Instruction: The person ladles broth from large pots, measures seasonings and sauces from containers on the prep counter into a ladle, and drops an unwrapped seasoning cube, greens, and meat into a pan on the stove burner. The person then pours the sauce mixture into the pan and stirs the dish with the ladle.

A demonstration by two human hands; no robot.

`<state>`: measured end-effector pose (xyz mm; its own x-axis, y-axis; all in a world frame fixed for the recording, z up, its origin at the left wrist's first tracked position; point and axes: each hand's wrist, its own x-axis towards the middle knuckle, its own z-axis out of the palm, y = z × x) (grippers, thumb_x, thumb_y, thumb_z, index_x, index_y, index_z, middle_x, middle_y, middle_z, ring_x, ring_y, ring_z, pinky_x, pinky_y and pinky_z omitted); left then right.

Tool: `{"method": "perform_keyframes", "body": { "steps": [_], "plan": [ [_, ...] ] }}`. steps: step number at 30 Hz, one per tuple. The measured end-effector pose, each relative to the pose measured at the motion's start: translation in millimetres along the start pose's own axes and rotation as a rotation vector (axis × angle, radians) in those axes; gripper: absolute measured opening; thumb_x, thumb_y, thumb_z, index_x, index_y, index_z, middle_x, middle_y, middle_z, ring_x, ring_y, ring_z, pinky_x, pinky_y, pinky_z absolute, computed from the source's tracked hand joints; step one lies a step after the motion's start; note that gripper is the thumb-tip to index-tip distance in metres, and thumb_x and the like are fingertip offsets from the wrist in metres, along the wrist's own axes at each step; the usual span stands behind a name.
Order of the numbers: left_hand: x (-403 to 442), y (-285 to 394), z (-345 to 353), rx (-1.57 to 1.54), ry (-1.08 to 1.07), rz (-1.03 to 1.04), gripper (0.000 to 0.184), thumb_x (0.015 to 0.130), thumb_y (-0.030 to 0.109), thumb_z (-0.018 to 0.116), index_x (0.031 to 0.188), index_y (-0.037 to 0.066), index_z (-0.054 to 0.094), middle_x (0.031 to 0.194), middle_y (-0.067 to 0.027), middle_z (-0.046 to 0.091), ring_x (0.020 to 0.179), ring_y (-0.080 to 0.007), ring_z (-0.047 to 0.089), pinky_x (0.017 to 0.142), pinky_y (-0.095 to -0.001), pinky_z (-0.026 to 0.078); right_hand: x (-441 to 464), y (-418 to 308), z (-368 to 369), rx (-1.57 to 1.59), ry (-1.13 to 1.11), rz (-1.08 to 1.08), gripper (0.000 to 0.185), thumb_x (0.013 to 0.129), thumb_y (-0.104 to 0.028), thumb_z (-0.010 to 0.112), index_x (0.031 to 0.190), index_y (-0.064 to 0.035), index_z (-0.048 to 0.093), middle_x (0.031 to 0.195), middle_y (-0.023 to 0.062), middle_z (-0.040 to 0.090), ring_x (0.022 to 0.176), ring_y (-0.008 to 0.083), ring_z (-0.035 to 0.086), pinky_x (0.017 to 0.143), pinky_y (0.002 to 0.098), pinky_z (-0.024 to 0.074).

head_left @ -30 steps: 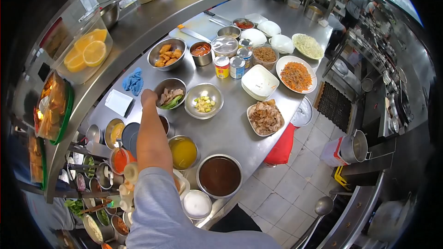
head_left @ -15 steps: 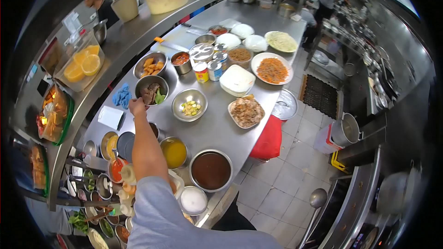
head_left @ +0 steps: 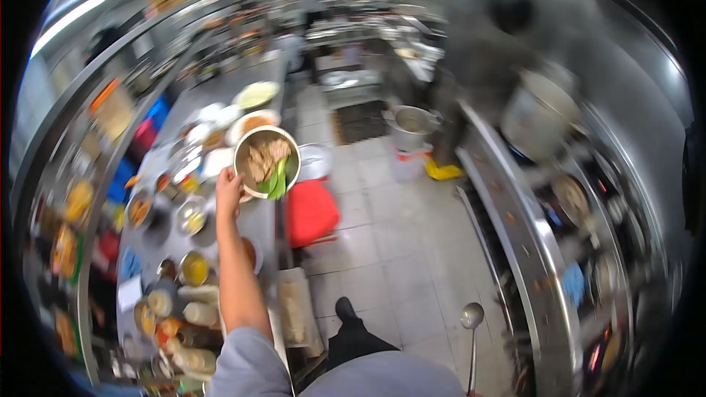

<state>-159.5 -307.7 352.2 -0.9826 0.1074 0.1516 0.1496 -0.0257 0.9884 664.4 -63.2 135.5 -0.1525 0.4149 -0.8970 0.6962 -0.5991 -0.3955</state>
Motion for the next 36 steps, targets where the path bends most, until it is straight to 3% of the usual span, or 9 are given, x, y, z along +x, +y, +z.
{"method": "perform_keyframes", "body": {
  "steps": [1, 3, 4, 9, 13, 17, 24, 31, 36],
  "plan": [
    [-26, 0, 45, 0.014, -0.090, -0.031, 0.011, 0.084, 0.012, 0.059, 0.084, 0.012, 0.048, 0.071, 0.0027, 0.048, 0.056, -0.0067, 0.047, 0.047, -0.0226, 0.044, -7, 27, -5, 0.062, 0.020, 0.027, 0.019, 0.082, -0.025, 0.065, 0.091, -0.0085, 0.060, 0.057, -0.0001, 0.049, 0.044, 0.0156, 0.046, 0.039, 0.0303, 0.0374],
    [-91, -5, 131, 0.099, -0.384, -0.013, 0.008, 0.084, 0.009, 0.054, 0.080, 0.012, 0.048, 0.065, 0.0048, 0.043, 0.054, -0.0049, 0.041, 0.042, -0.0223, 0.032, -23, 79, -7, 0.205, 0.058, 0.093, 0.021, 0.080, -0.025, 0.068, 0.087, -0.0083, 0.058, 0.056, 0.0014, 0.049, 0.045, 0.0163, 0.048, 0.040, 0.0299, 0.0401],
    [-134, -11, 176, 0.070, -0.480, 0.004, 0.009, 0.083, 0.009, 0.053, 0.077, 0.013, 0.048, 0.063, 0.0054, 0.040, 0.051, -0.0049, 0.037, 0.041, -0.0227, 0.026, -35, 106, -5, 0.325, 0.067, 0.107, 0.021, 0.079, -0.023, 0.070, 0.075, -0.0068, 0.056, 0.054, 0.0040, 0.050, 0.045, 0.0173, 0.051, 0.041, 0.0319, 0.0413],
    [-374, -63, 333, 0.026, -1.246, -0.438, 0.009, 0.080, 0.006, 0.058, 0.084, 0.012, 0.052, 0.068, 0.0022, 0.052, 0.052, -0.0081, 0.051, 0.041, -0.0226, 0.045, -39, 226, 29, 0.816, 0.164, 0.204, 0.018, 0.081, -0.019, 0.068, 0.079, -0.0063, 0.055, 0.058, 0.0007, 0.048, 0.048, 0.0147, 0.047, 0.045, 0.0321, 0.0436],
    [-538, -32, 415, 0.036, -1.648, -0.460, 0.011, 0.080, 0.006, 0.060, 0.083, 0.008, 0.050, 0.069, 0.0002, 0.050, 0.054, -0.0090, 0.050, 0.042, -0.0244, 0.047, -66, 267, 62, 1.012, 0.234, 0.231, 0.018, 0.082, -0.018, 0.067, 0.080, -0.0064, 0.054, 0.060, 0.0002, 0.048, 0.049, 0.0137, 0.046, 0.047, 0.0317, 0.0442],
    [-643, 17, 493, -0.056, -1.811, -0.355, 0.012, 0.082, 0.006, 0.059, 0.083, 0.008, 0.047, 0.073, -0.0018, 0.050, 0.055, -0.0094, 0.051, 0.043, -0.0255, 0.049, -82, 283, 93, 1.199, 0.283, 0.260, 0.018, 0.082, -0.018, 0.068, 0.080, -0.0069, 0.054, 0.060, -0.0001, 0.048, 0.049, 0.0129, 0.047, 0.046, 0.0318, 0.0440],
    [-765, 62, 597, -0.177, -1.979, -0.453, 0.015, 0.085, 0.006, 0.058, 0.084, 0.008, 0.043, 0.072, -0.0027, 0.052, 0.056, -0.0100, 0.055, 0.045, -0.0259, 0.052, -75, 282, 98, 1.376, 0.374, 0.279, 0.019, 0.082, -0.017, 0.068, 0.083, -0.0086, 0.052, 0.061, -0.0003, 0.048, 0.049, 0.0126, 0.047, 0.046, 0.0316, 0.0443],
    [-829, 85, 681, -0.154, -2.011, -0.194, 0.015, 0.081, 0.005, 0.058, 0.083, 0.006, 0.044, 0.076, -0.0067, 0.056, 0.056, -0.0125, 0.058, 0.041, -0.0263, 0.051, -37, 299, 69, 1.589, 0.298, 0.243, 0.020, 0.082, -0.017, 0.070, 0.087, -0.0095, 0.052, 0.061, 0.0003, 0.047, 0.049, 0.0140, 0.047, 0.047, 0.0348, 0.0454],
    [-873, 103, 741, -0.149, -2.066, -0.054, 0.014, 0.079, 0.004, 0.058, 0.079, 0.003, 0.044, 0.072, -0.0076, 0.054, 0.053, -0.0135, 0.057, 0.040, -0.0267, 0.049, -43, 274, 27, 1.657, 0.417, 0.288, 0.019, 0.081, -0.016, 0.069, 0.090, -0.0089, 0.054, 0.061, 0.0010, 0.048, 0.049, 0.0144, 0.048, 0.046, 0.0337, 0.0455]
  ]
}}
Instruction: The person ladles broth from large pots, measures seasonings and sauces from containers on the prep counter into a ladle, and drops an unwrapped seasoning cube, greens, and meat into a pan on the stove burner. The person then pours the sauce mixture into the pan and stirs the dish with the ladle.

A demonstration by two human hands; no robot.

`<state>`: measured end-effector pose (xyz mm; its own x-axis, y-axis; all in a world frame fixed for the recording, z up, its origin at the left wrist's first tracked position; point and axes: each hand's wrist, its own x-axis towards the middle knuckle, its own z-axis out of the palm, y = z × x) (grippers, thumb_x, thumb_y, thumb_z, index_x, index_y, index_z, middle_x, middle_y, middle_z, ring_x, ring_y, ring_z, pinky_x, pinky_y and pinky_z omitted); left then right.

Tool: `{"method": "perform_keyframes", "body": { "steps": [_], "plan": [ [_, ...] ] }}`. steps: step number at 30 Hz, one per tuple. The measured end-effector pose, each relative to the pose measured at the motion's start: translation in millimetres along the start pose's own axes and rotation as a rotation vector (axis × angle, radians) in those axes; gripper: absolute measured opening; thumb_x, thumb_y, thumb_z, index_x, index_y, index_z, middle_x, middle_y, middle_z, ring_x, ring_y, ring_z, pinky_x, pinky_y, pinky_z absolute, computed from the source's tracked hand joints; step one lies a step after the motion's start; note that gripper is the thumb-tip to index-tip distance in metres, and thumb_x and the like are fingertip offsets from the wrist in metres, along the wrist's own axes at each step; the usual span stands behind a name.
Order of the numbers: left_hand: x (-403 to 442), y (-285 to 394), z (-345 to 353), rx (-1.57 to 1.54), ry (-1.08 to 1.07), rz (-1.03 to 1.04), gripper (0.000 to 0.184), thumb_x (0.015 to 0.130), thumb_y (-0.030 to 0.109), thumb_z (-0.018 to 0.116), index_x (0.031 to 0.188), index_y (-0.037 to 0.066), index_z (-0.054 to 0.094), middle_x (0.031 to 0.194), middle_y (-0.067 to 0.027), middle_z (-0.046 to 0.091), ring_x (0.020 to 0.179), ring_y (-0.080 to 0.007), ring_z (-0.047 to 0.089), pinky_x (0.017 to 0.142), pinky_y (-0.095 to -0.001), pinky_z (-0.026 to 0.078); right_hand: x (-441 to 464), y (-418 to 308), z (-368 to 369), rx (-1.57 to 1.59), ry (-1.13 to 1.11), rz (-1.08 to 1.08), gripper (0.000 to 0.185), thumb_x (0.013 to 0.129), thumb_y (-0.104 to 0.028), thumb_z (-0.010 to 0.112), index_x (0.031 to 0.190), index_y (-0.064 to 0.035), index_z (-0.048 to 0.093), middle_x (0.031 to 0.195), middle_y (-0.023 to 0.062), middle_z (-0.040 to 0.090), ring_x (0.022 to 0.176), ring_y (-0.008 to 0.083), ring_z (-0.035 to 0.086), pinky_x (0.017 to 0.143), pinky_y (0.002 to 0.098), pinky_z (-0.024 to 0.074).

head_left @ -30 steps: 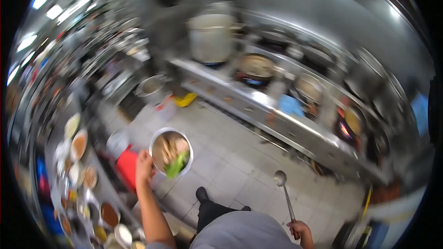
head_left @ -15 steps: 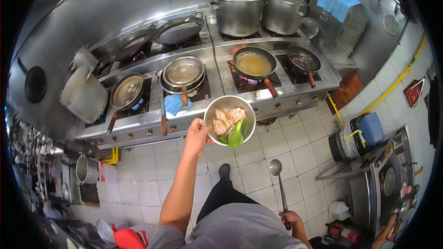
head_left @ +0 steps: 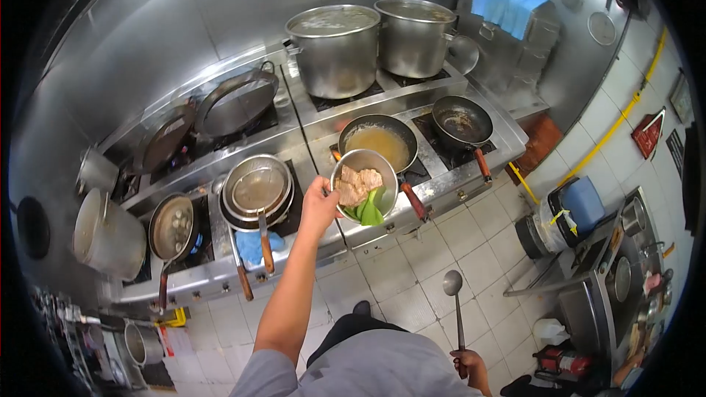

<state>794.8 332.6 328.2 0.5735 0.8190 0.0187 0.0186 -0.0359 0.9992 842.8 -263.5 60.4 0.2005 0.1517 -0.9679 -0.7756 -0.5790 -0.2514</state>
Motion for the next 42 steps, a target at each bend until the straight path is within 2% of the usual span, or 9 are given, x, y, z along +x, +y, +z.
{"method": "perform_keyframes", "body": {
  "steps": [6, 7, 8, 10, 11, 27, 33, 41, 42],
  "plan": [
    [71, 27, 23, 0.292, -0.084, 0.117, 0.012, 0.078, 0.001, 0.055, 0.078, 0.003, 0.042, 0.074, -0.0107, 0.054, 0.047, -0.0179, 0.057, 0.038, -0.0301, 0.046, -5, -20, 16, 0.091, 0.038, -0.028, 0.019, 0.080, -0.017, 0.070, 0.087, -0.0080, 0.054, 0.062, 0.0005, 0.048, 0.049, 0.0137, 0.048, 0.046, 0.0329, 0.0464],
    [78, 40, 30, 0.382, -0.084, 0.068, 0.013, 0.076, 0.001, 0.056, 0.078, 0.001, 0.043, 0.075, -0.0135, 0.055, 0.057, -0.0266, 0.061, 0.050, -0.0353, 0.051, -7, -24, 18, 0.107, 0.051, -0.034, 0.019, 0.080, -0.017, 0.070, 0.087, -0.0082, 0.055, 0.062, 0.0005, 0.048, 0.049, 0.0138, 0.048, 0.046, 0.0330, 0.0463],
    [93, 35, 36, 0.387, -0.092, 0.069, 0.013, 0.076, 0.001, 0.056, 0.078, 0.001, 0.043, 0.075, -0.0135, 0.055, 0.057, -0.0266, 0.061, 0.050, -0.0353, 0.051, -10, -26, 19, 0.119, 0.063, -0.040, 0.019, 0.080, -0.017, 0.070, 0.087, -0.0083, 0.055, 0.062, 0.0004, 0.048, 0.050, 0.0138, 0.049, 0.046, 0.0330, 0.0461],
    [123, 25, 48, 0.731, 0.050, 0.514, 0.014, 0.074, 0.004, 0.058, 0.079, 0.000, 0.046, 0.079, -0.0184, 0.055, 0.077, -0.0367, 0.061, 0.070, -0.0406, 0.051, -9, -32, 18, 0.128, 0.062, -0.030, 0.018, 0.080, -0.017, 0.069, 0.088, -0.0082, 0.055, 0.061, 0.0004, 0.048, 0.050, 0.0138, 0.049, 0.046, 0.0329, 0.0458],
    [136, 25, 55, 0.699, 0.033, 0.427, 0.017, 0.070, 0.006, 0.057, 0.080, -0.001, 0.045, 0.086, -0.0246, 0.057, 0.089, -0.0440, 0.054, 0.074, -0.0441, 0.044, -7, -38, 15, 0.129, 0.065, -0.021, 0.018, 0.080, -0.016, 0.069, 0.089, -0.0081, 0.055, 0.061, 0.0004, 0.048, 0.050, 0.0139, 0.049, 0.046, 0.0328, 0.0455],
    [225, -22, 132, 1.325, -0.180, 0.562, 0.016, 0.076, 0.005, 0.054, 0.093, 0.005, 0.052, 0.107, -0.0152, 0.059, 0.091, -0.0364, 0.061, 0.077, -0.0463, 0.051, 31, -142, -93, -0.017, 0.015, 0.010, 0.014, 0.081, -0.013, 0.066, 0.091, -0.0058, 0.061, 0.062, 0.0009, 0.050, 0.050, 0.0137, 0.049, 0.048, 0.0314, 0.0464],
    [226, -8, 121, 1.449, -0.025, 0.603, 0.016, 0.079, 0.004, 0.053, 0.095, 0.008, 0.052, 0.125, -0.0097, 0.051, 0.097, -0.0347, 0.060, 0.077, -0.0441, 0.053, 46, -195, -130, -0.124, -0.023, 0.008, 0.009, 0.083, -0.011, 0.062, 0.090, -0.0054, 0.060, 0.061, 0.0013, 0.049, 0.049, 0.0139, 0.048, 0.046, 0.0322, 0.0457],
    [163, 42, 91, 1.092, 0.448, 0.582, 0.017, 0.077, 0.003, 0.053, 0.094, 0.004, 0.054, 0.123, -0.0135, 0.053, 0.095, -0.0383, 0.059, 0.075, -0.0443, 0.050, 86, -256, -139, -0.433, -0.079, 0.129, 0.012, 0.081, -0.013, 0.067, 0.081, -0.0047, 0.058, 0.062, 0.0038, 0.051, 0.050, 0.0161, 0.049, 0.045, 0.0330, 0.0445],
    [150, 43, 86, 0.991, 0.530, 0.697, 0.018, 0.077, 0.000, 0.053, 0.094, 0.001, 0.053, 0.110, -0.0162, 0.057, 0.087, -0.0357, 0.060, 0.075, -0.0420, 0.050, 98, -262, -139, -0.454, -0.076, 0.126, 0.012, 0.081, -0.013, 0.067, 0.081, -0.0047, 0.058, 0.062, 0.0038, 0.051, 0.050, 0.0161, 0.049, 0.045, 0.0330, 0.0445]
  ]
}}
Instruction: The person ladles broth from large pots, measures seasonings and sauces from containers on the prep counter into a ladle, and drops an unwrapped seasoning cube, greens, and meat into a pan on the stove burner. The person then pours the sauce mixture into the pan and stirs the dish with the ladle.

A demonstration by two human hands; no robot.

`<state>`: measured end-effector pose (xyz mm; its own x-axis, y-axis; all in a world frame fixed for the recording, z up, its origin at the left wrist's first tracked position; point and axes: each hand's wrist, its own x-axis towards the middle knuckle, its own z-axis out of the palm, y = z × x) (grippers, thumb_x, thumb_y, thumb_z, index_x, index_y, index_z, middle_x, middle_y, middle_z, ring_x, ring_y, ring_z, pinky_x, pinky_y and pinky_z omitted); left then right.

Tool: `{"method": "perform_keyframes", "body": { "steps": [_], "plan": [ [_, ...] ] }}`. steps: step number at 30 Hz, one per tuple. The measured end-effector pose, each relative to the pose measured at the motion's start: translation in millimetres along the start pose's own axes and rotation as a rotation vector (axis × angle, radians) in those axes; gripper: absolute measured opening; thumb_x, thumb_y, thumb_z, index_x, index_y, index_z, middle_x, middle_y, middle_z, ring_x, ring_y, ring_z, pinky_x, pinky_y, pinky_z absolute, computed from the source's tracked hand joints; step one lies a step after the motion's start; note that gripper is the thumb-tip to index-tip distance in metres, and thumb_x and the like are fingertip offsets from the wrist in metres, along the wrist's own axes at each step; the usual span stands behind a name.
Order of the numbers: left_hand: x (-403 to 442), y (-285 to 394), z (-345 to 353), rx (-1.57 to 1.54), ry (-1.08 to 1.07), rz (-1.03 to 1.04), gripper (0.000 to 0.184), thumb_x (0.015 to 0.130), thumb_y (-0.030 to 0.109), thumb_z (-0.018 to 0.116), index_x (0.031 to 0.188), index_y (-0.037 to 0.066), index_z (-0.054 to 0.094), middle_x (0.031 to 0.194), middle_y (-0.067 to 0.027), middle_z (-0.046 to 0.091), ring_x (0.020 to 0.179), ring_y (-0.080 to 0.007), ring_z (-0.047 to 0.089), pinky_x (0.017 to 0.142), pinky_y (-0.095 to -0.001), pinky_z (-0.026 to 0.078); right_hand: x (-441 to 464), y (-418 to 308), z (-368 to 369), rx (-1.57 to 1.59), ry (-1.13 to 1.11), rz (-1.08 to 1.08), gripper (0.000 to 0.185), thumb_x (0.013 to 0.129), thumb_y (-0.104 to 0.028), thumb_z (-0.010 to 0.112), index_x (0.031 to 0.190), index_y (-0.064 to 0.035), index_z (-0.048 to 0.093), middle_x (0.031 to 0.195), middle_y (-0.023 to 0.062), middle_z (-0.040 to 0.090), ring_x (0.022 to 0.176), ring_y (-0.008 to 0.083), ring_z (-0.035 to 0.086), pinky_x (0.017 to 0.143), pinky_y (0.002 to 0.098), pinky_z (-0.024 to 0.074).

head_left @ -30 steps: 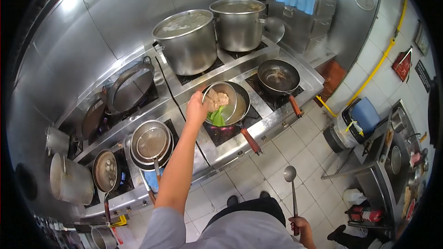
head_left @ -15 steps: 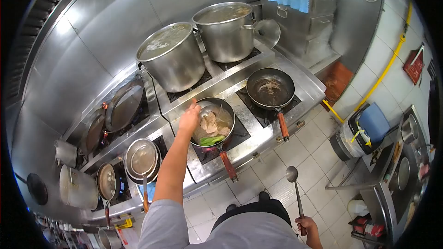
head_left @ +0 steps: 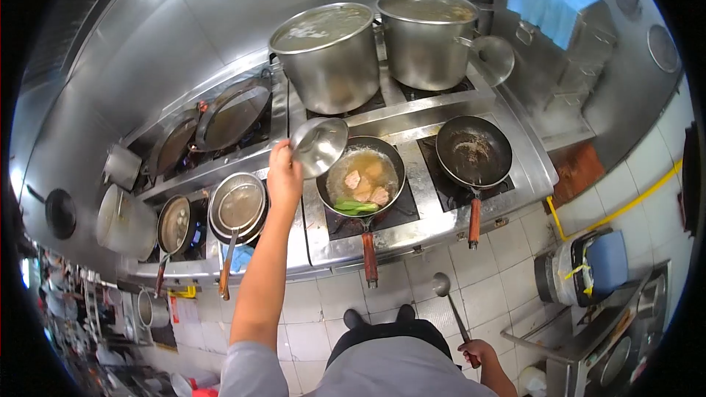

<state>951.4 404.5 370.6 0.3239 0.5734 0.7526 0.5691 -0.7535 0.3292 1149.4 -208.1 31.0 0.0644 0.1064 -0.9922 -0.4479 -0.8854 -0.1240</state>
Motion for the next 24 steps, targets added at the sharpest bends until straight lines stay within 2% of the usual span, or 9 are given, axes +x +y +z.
{"method": "perform_keyframes", "body": {
  "steps": [2, 4, 6, 8, 12, 16, 19, 21, 24],
  "plan": [
    [-23, 1, -28, -0.089, 0.052, -0.241, 0.017, 0.077, -0.003, 0.054, 0.094, -0.002, 0.051, 0.090, -0.0132, 0.055, 0.075, -0.0248, 0.059, 0.069, -0.0373, 0.051, 22, -12, -11, -0.212, -0.078, 0.051, 0.018, 0.079, -0.016, 0.069, 0.076, -0.0044, 0.056, 0.061, 0.0046, 0.052, 0.050, 0.0165, 0.050, 0.045, 0.0328, 0.0445],
    [-59, 3, -55, -0.352, 0.037, -0.699, 0.011, 0.081, -0.001, 0.056, 0.090, 0.000, 0.049, 0.079, -0.0057, 0.048, 0.071, -0.0142, 0.052, 0.059, -0.0327, 0.051, 19, -35, -11, -0.276, -0.085, 0.047, 0.021, 0.079, -0.018, 0.071, 0.074, -0.0040, 0.055, 0.061, 0.0052, 0.053, 0.049, 0.0168, 0.051, 0.045, 0.0325, 0.0445],
    [-102, 15, -83, -0.691, 0.115, -0.926, 0.011, 0.085, 0.003, 0.057, 0.087, 0.004, 0.046, 0.079, -0.0020, 0.046, 0.073, -0.0117, 0.053, 0.054, -0.0303, 0.052, 18, -54, -7, -0.409, -0.053, -0.009, 0.024, 0.078, -0.019, 0.072, 0.073, -0.0038, 0.055, 0.061, 0.0053, 0.052, 0.050, 0.0170, 0.051, 0.046, 0.0322, 0.0444],
    [-148, 31, -109, -0.799, 0.202, -1.009, 0.015, 0.088, 0.007, 0.058, 0.086, 0.009, 0.043, 0.081, -0.0014, 0.048, 0.075, -0.0129, 0.054, 0.055, -0.0317, 0.054, 12, -78, 2, -0.496, -0.018, 0.022, 0.024, 0.078, -0.019, 0.072, 0.074, -0.0038, 0.055, 0.060, 0.0054, 0.052, 0.050, 0.0171, 0.051, 0.046, 0.0324, 0.0436],
    [-246, 68, -174, -0.970, 0.274, -1.335, 0.014, 0.088, 0.007, 0.058, 0.089, 0.010, 0.044, 0.087, -0.0038, 0.054, 0.077, -0.0148, 0.057, 0.057, -0.0313, 0.054, 22, -99, 21, -0.622, -0.046, 0.032, 0.023, 0.078, -0.018, 0.072, 0.077, -0.0041, 0.054, 0.061, 0.0060, 0.052, 0.049, 0.0173, 0.051, 0.045, 0.0335, 0.0424],
    [-361, 82, -226, -0.939, 0.429, -1.568, 0.016, 0.088, 0.006, 0.057, 0.089, 0.013, 0.044, 0.089, -0.0046, 0.056, 0.080, -0.0165, 0.059, 0.058, -0.0356, 0.054, 18, -109, 49, -0.645, -0.050, -0.076, 0.027, 0.075, -0.021, 0.075, 0.073, -0.0029, 0.054, 0.060, 0.0066, 0.052, 0.049, 0.0175, 0.051, 0.046, 0.0328, 0.0437],
    [-464, 74, -258, -0.953, 0.553, -1.620, 0.017, 0.087, 0.006, 0.057, 0.088, 0.015, 0.042, 0.089, -0.0040, 0.057, 0.079, -0.0169, 0.059, 0.060, -0.0379, 0.055, 17, -120, 77, -0.837, -0.009, -0.040, 0.027, 0.077, -0.022, 0.073, 0.071, -0.0048, 0.053, 0.059, 0.0055, 0.051, 0.050, 0.0168, 0.049, 0.046, 0.0333, 0.0414],
    [-515, 72, -282, -0.878, 0.785, -1.718, 0.019, 0.087, 0.007, 0.058, 0.086, 0.017, 0.042, 0.086, -0.0031, 0.057, 0.075, -0.0164, 0.059, 0.059, -0.0371, 0.055, 2, -133, 104, -0.942, 0.010, -0.029, 0.027, 0.078, -0.024, 0.071, 0.070, -0.0057, 0.053, 0.059, 0.0052, 0.050, 0.050, 0.0170, 0.048, 0.047, 0.0340, 0.0410],
    [-577, 68, -327, -0.844, 0.965, -1.727, 0.018, 0.087, 0.007, 0.057, 0.087, 0.016, 0.042, 0.084, -0.0030, 0.057, 0.071, -0.0160, 0.059, 0.057, -0.0357, 0.055, -6, -131, 154, -1.078, 0.016, -0.005, 0.029, 0.079, -0.027, 0.069, 0.067, -0.0075, 0.051, 0.058, 0.0046, 0.049, 0.050, 0.0175, 0.046, 0.049, 0.0352, 0.0402]
  ]
}}
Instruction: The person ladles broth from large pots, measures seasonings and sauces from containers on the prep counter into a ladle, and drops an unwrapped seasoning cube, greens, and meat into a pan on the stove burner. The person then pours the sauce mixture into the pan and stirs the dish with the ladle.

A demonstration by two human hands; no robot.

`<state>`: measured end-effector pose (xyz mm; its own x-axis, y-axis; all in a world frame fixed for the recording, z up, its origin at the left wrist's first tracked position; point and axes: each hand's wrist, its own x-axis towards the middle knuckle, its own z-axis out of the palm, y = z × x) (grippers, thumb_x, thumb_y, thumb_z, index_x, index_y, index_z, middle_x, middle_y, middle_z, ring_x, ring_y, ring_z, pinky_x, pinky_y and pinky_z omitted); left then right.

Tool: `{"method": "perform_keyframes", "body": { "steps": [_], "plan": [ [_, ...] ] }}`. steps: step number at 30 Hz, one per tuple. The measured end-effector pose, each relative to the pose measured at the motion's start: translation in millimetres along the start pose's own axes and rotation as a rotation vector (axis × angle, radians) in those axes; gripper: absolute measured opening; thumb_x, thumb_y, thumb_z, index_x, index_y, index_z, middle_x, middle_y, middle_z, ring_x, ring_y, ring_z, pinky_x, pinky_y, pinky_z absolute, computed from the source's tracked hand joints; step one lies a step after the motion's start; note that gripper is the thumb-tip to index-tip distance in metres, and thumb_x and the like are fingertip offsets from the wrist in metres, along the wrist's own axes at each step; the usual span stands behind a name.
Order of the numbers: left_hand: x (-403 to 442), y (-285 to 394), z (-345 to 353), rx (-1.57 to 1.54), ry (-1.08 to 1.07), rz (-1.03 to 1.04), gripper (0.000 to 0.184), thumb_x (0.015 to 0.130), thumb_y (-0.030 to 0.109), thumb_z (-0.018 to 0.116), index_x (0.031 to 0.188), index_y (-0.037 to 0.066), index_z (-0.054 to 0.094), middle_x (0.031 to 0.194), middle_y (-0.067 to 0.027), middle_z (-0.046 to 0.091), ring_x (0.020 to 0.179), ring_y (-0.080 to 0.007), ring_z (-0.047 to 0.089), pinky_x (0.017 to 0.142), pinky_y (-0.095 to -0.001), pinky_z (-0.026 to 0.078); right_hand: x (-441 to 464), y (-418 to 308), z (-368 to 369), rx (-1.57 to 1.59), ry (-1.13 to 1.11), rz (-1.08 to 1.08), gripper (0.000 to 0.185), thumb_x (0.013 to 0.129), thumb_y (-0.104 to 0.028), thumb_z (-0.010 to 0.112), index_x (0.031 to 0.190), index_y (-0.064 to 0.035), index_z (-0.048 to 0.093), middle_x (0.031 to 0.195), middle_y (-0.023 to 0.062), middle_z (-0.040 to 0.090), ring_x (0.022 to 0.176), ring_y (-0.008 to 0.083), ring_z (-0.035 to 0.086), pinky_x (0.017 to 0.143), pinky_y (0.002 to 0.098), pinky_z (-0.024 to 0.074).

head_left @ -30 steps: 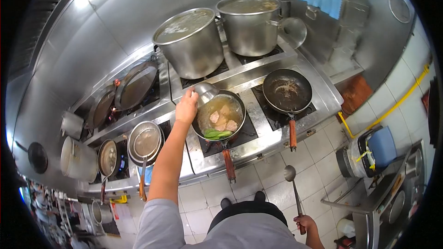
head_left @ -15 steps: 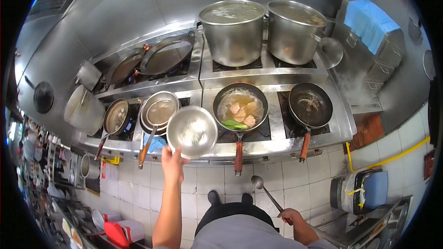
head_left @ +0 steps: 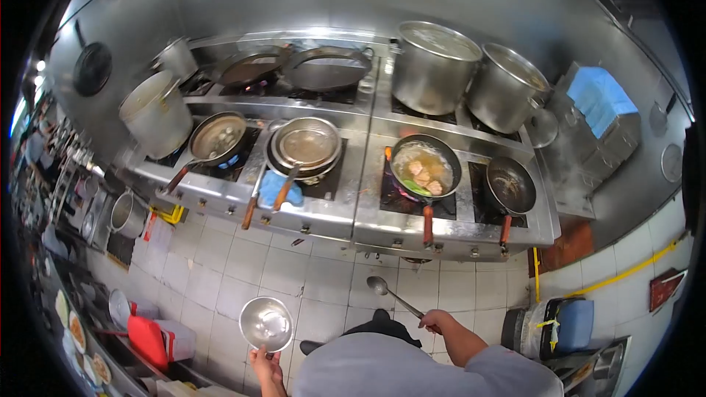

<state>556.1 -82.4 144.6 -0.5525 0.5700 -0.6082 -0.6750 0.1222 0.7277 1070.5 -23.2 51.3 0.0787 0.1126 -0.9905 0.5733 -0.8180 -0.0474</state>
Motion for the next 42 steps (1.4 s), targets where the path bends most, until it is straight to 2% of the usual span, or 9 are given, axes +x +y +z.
{"method": "perform_keyframes", "body": {
  "steps": [10, 11, 17, 19, 25, 37, 38, 41, 42],
  "plan": [
    [20, 104, -150, -0.111, 0.262, 0.220, 0.017, 0.087, 0.006, 0.056, 0.101, 0.008, 0.048, 0.094, -0.0071, 0.057, 0.082, -0.0181, 0.059, 0.060, -0.0324, 0.055, -9, -184, 103, -0.299, 0.053, -0.173, 0.031, 0.083, -0.028, 0.065, 0.065, -0.0064, 0.053, 0.053, 0.0094, 0.052, 0.046, 0.0214, 0.050, 0.045, 0.0376, 0.0374],
    [12, 117, -153, -0.136, 0.292, 0.239, 0.017, 0.086, 0.006, 0.057, 0.102, 0.007, 0.050, 0.094, -0.0074, 0.058, 0.081, -0.0171, 0.060, 0.061, -0.0319, 0.056, -34, -206, 122, -0.343, 0.061, -0.154, 0.019, 0.084, -0.021, 0.062, 0.094, -0.0069, 0.054, 0.054, 0.0086, 0.049, 0.044, 0.0200, 0.045, 0.041, 0.0356, 0.0325],
    [6, 125, -194, -0.348, 0.397, 0.382, 0.014, 0.088, 0.007, 0.060, 0.090, 0.008, 0.046, 0.086, -0.0051, 0.056, 0.074, -0.0144, 0.061, 0.059, -0.0302, 0.057, -106, -298, 209, -0.741, 0.140, -0.241, 0.020, 0.083, -0.008, 0.061, 0.100, -0.0016, 0.053, 0.059, 0.0075, 0.052, 0.048, 0.0183, 0.051, 0.047, 0.0335, 0.0452],
    [4, 123, -203, -0.396, 0.454, 0.408, 0.015, 0.089, 0.007, 0.060, 0.088, 0.008, 0.045, 0.084, -0.0042, 0.054, 0.072, -0.0135, 0.060, 0.058, -0.0306, 0.058, -109, -298, 190, -0.562, -0.257, -0.880, 0.017, 0.088, -0.014, 0.054, 0.096, -0.0030, 0.064, 0.064, -0.0014, 0.051, 0.055, 0.0093, 0.043, 0.050, 0.0283, 0.0350],
    [15, 130, -237, -0.488, 0.509, 0.306, 0.017, 0.088, 0.006, 0.059, 0.086, 0.008, 0.042, 0.076, -0.0024, 0.048, 0.062, -0.0125, 0.055, 0.060, -0.0323, 0.059, -99, -402, 277, -0.721, -0.125, -0.526, 0.016, 0.088, -0.015, 0.054, 0.093, -0.0042, 0.064, 0.062, -0.0015, 0.050, 0.053, 0.0098, 0.041, 0.048, 0.0288, 0.0333],
    [131, 254, -280, -0.501, 0.556, 0.338, 0.021, 0.086, 0.007, 0.061, 0.082, 0.010, 0.040, 0.076, -0.0022, 0.047, 0.062, -0.0149, 0.059, 0.056, -0.0310, 0.058, -72, -615, 435, -0.942, -0.210, -0.559, 0.015, 0.087, -0.018, 0.054, 0.087, -0.0065, 0.063, 0.058, -0.0019, 0.047, 0.048, 0.0110, 0.038, 0.044, 0.0298, 0.0301],
    [141, 265, -283, -0.505, 0.561, 0.337, 0.021, 0.086, 0.007, 0.061, 0.082, 0.010, 0.040, 0.076, -0.0022, 0.047, 0.062, -0.0149, 0.059, 0.056, -0.0310, 0.058, -66, -633, 444, -0.974, -0.234, -0.623, 0.015, 0.087, -0.018, 0.054, 0.086, -0.0067, 0.063, 0.058, -0.0019, 0.047, 0.047, 0.0111, 0.037, 0.044, 0.0299, 0.0298],
    [160, 303, -296, -0.549, 0.600, 0.374, 0.021, 0.086, 0.007, 0.060, 0.082, 0.010, 0.040, 0.076, -0.0021, 0.048, 0.061, -0.0142, 0.058, 0.056, -0.0308, 0.058, -219, -618, 507, -0.892, -0.664, -1.654, 0.016, 0.085, -0.024, 0.056, 0.077, -0.0107, 0.061, 0.051, -0.0014, 0.045, 0.040, 0.0119, 0.031, 0.038, 0.0306, 0.0235],
    [162, 315, -300, -0.579, 0.621, 0.408, 0.019, 0.086, 0.006, 0.060, 0.082, 0.010, 0.041, 0.076, -0.0021, 0.048, 0.063, -0.0138, 0.058, 0.056, -0.0309, 0.058, -190, -637, 509, -0.902, -0.667, -1.641, 0.016, 0.085, -0.024, 0.056, 0.077, -0.0107, 0.061, 0.051, -0.0014, 0.045, 0.040, 0.0119, 0.031, 0.038, 0.0306, 0.0235]
  ]
}}
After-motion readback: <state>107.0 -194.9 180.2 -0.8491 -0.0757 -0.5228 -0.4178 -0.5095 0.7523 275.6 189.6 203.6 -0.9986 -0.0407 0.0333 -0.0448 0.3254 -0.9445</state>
